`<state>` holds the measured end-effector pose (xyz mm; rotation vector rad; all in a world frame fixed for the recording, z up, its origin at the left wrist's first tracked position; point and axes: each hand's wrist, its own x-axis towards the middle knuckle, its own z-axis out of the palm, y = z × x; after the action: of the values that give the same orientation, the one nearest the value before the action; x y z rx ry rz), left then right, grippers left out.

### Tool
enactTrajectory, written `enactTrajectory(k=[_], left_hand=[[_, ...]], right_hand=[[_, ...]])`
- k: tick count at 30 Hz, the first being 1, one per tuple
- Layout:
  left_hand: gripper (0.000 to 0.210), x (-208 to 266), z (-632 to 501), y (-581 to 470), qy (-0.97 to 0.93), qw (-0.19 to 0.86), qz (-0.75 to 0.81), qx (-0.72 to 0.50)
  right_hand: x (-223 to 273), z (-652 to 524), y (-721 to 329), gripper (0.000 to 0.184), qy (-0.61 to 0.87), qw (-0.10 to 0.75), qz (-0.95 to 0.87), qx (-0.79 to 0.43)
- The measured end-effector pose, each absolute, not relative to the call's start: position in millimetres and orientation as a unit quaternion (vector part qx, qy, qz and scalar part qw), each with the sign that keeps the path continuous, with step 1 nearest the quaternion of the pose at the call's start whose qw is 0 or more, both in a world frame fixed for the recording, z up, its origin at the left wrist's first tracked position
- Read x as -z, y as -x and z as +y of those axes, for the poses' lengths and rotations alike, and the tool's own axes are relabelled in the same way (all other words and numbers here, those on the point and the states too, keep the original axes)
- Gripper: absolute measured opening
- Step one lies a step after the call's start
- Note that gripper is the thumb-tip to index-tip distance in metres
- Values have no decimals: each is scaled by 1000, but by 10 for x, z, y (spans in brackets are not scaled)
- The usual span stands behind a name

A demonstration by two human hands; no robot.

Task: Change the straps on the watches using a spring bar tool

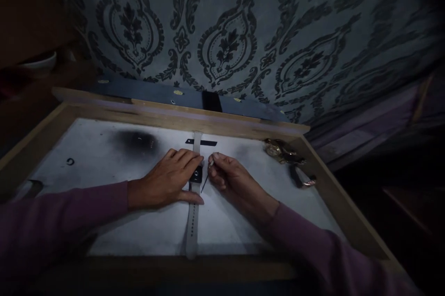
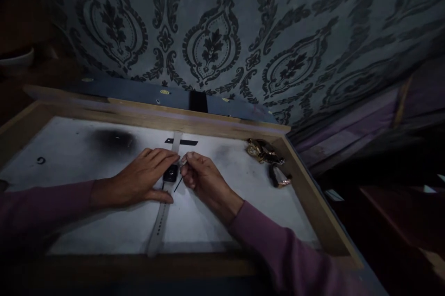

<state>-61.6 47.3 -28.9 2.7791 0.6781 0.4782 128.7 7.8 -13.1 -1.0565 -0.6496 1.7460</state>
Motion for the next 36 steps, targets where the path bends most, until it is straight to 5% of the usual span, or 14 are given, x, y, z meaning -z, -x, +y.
enactTrajectory(k=[14,36], left_hand=[[76,248,450,565,-954,102,243,-145],[75,255,441,572,-956,88,241,-141]], right_hand=[[250,129,-1296,35,445,421,-470,-636],[304,120,-1279,30,451,428,-505,-599]])
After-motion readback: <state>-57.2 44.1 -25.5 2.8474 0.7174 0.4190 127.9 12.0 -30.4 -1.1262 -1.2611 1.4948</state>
